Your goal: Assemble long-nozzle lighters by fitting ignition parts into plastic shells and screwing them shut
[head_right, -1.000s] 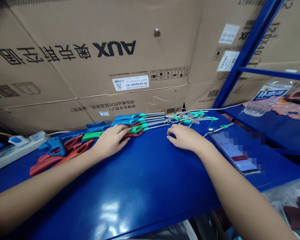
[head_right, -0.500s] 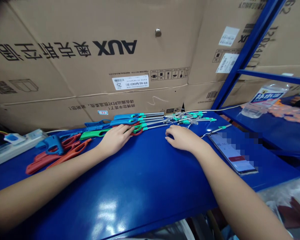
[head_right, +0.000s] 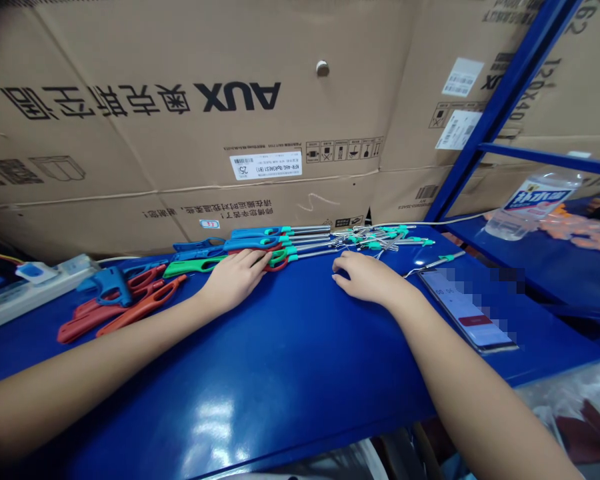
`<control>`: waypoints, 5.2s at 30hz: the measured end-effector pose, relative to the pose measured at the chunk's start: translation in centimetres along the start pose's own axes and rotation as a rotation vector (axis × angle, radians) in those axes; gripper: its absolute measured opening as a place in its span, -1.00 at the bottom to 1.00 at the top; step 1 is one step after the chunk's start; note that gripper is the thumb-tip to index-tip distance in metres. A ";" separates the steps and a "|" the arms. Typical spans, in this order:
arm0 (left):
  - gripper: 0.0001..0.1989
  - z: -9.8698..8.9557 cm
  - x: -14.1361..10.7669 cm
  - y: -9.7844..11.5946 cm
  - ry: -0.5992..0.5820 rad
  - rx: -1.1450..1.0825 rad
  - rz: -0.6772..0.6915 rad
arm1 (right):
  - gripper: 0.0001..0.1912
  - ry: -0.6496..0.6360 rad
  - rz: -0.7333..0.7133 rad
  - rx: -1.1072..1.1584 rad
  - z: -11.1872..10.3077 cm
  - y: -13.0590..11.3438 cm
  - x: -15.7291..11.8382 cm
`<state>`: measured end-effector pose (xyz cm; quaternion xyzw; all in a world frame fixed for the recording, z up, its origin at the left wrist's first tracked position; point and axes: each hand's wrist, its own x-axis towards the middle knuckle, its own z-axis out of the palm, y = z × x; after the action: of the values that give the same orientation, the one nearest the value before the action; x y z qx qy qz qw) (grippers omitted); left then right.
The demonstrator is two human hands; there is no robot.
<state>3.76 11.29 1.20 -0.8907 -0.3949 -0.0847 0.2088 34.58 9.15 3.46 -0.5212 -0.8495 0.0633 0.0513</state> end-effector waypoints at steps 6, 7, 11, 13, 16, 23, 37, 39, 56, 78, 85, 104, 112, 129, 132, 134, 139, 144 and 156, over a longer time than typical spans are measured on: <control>-0.60 -0.5 -0.2 0.2 0.013 -0.024 -0.022 | -0.82 0.052 0.029 -0.004 0.0 0.5 0.1; -0.59 -0.8 -0.4 0.3 0.018 -0.029 -0.026 | -0.81 0.075 0.052 -0.010 -0.1 0.7 0.1; -0.59 -2.8 -2.3 1.3 0.035 -0.064 -0.028 | -0.89 0.143 0.136 -0.032 -1.1 1.3 0.0; -0.60 -4.2 -3.9 1.7 0.025 -0.120 -0.031 | -0.86 0.141 0.161 -0.032 -1.6 1.2 -0.2; -0.70 -6.2 -6.4 1.4 0.014 -0.199 -0.061 | -0.81 0.137 0.189 -0.021 -1.9 0.5 -0.4; -0.67 -6.4 -9.8 -1.4 0.070 -0.329 -0.178 | -0.62 0.140 -0.112 0.075 0.0 -2.4 0.2; -0.78 -6.1 -10.9 -1.6 -0.090 -0.175 -0.302 | -0.80 0.059 -0.255 0.294 3.4 -4.3 1.5; -0.82 -6.3 -10.9 -2.4 -0.146 -0.109 -0.379 | -0.79 0.035 -0.242 0.291 3.3 -4.4 1.4; -0.70 -4.1 -11.7 -7.5 -0.365 -0.042 -0.622 | -0.72 0.047 -0.285 0.244 2.8 -4.4 1.1; -0.62 -6.9 -11.0 -1.9 -0.021 -0.376 -0.338 | -0.79 0.273 -0.374 0.297 2.8 -6.8 0.1; -0.52 -6.4 -11.6 4.2 -0.113 -0.755 -0.024 | -0.74 0.173 -0.753 0.180 4.1 -11.6 -1.6; -0.71 -3.6 -10.7 -4.7 0.025 -0.447 -0.498 | -0.79 -0.084 -0.546 0.034 2.8 -9.0 -0.6; -0.83 -1.2 -10.4 -9.6 -0.057 -0.295 -0.677 | -0.82 -0.093 -0.520 0.092 2.6 -9.1 -0.7; -0.71 -2.8 -10.6 -9.4 -0.278 -0.204 -0.506 | -0.81 -0.077 -0.528 0.113 2.9 -8.9 -0.9; -0.92 -4.2 -12.0 -8.3 -0.299 -0.260 -0.452 | -0.80 -0.073 -0.535 0.102 3.0 -8.8 -0.9; -0.91 -5.2 -12.9 -7.4 -0.305 -0.294 -0.425 | -0.79 -0.071 -0.541 0.094 3.0 -8.7 -0.8; -0.89 -6.8 -14.5 -5.8 -0.320 -0.336 -0.404 | -0.79 -0.085 -0.528 0.064 3.1 -8.7 -0.8; -0.89 -7.4 -14.6 -5.2 -0.313 -0.327 -0.406 | -0.80 -0.080 -0.530 0.066 3.1 -8.9 -0.8; -0.45 -7.8 -10.6 2.1 -0.300 -0.591 -0.268 | -0.80 -0.081 -0.538 0.058 2.9 -9.4 -1.0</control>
<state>-1.73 -0.41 4.23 -0.8554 -0.4928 -0.0904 -0.1312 26.38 3.89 2.09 -0.2721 -0.9567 0.0926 0.0470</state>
